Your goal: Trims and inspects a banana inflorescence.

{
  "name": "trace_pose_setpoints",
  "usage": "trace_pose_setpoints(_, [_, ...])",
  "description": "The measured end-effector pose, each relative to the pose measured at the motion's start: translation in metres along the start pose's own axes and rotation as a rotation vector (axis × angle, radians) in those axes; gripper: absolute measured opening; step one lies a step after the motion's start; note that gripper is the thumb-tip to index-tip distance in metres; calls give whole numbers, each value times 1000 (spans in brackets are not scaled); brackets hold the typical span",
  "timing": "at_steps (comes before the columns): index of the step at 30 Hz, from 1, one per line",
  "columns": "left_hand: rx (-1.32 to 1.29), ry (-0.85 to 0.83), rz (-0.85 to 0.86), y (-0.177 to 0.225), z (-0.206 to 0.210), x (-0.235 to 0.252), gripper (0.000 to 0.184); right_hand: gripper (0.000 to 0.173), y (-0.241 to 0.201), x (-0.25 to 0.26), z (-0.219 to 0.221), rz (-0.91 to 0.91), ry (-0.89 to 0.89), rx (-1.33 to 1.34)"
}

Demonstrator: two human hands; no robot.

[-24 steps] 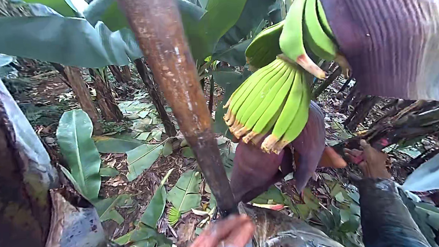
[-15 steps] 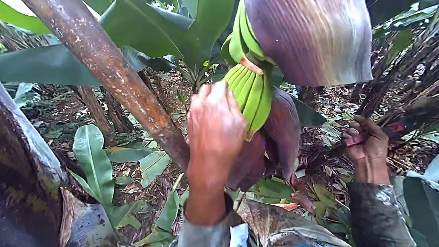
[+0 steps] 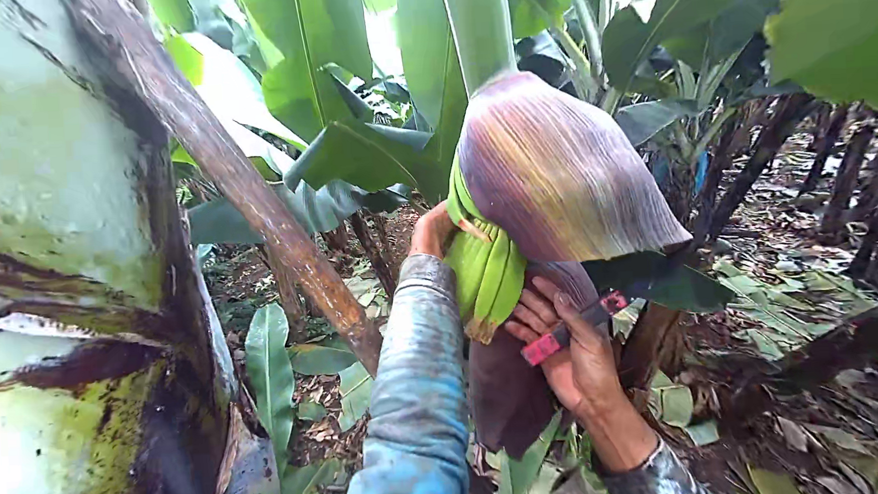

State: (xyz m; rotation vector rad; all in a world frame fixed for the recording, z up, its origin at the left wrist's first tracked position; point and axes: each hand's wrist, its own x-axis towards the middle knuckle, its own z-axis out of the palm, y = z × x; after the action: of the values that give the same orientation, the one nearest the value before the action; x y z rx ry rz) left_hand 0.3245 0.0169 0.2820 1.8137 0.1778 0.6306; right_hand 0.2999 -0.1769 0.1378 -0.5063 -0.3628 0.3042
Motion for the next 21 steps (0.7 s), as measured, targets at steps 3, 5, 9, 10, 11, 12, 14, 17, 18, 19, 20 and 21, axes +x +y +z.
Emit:
trace_pose_setpoints(3, [96, 81, 26, -2, 4, 3, 23, 44, -1, 6, -2, -53, -19, -2])
trace_pose_setpoints(5, [170, 109, 26, -7, 6, 11, 26, 43, 0, 5, 0, -95, -15, -6])
trace_pose_setpoints(9, [211, 81, 13, -5, 7, 22, 27, 40, -7, 5, 1, -119, -5, 27])
trace_pose_setpoints(10, [215, 69, 4, -3, 6, 24, 26, 38, -11, 5, 3, -104, 2, 42])
trace_pose_setpoints(11, [259, 54, -3, 0, 6, 25, 27, 36, -14, 5, 4, -77, 15, 65])
trace_pose_setpoints(12, [320, 40, -2, 2, 7, 25, 28, 34, -18, 6, 5, -46, 24, 95])
trace_pose_setpoints(14, [366, 35, 17, -2, 8, 27, 28, 29, -22, 7, 9, -10, 22, 145])
trace_pose_setpoints(17, [304, 37, 17, -7, 10, 31, 29, 35, -16, 10, 8, -97, -39, 111])
trace_pose_setpoints(18, [219, 47, 12, -13, 11, 34, 30, 40, -13, 13, 5, -152, -79, 76])
trace_pose_setpoints(19, [151, 55, 9, -18, 11, 39, 31, 44, -10, 15, 2, -219, -121, 36])
trace_pose_setpoints(20, [114, 63, -4, -20, 11, 42, 31, 46, -6, 17, -1, -303, -151, -15])
trace_pose_setpoints(21, [114, 66, -9, -19, 11, 45, 33, 45, -3, 20, -5, -390, -171, -75])
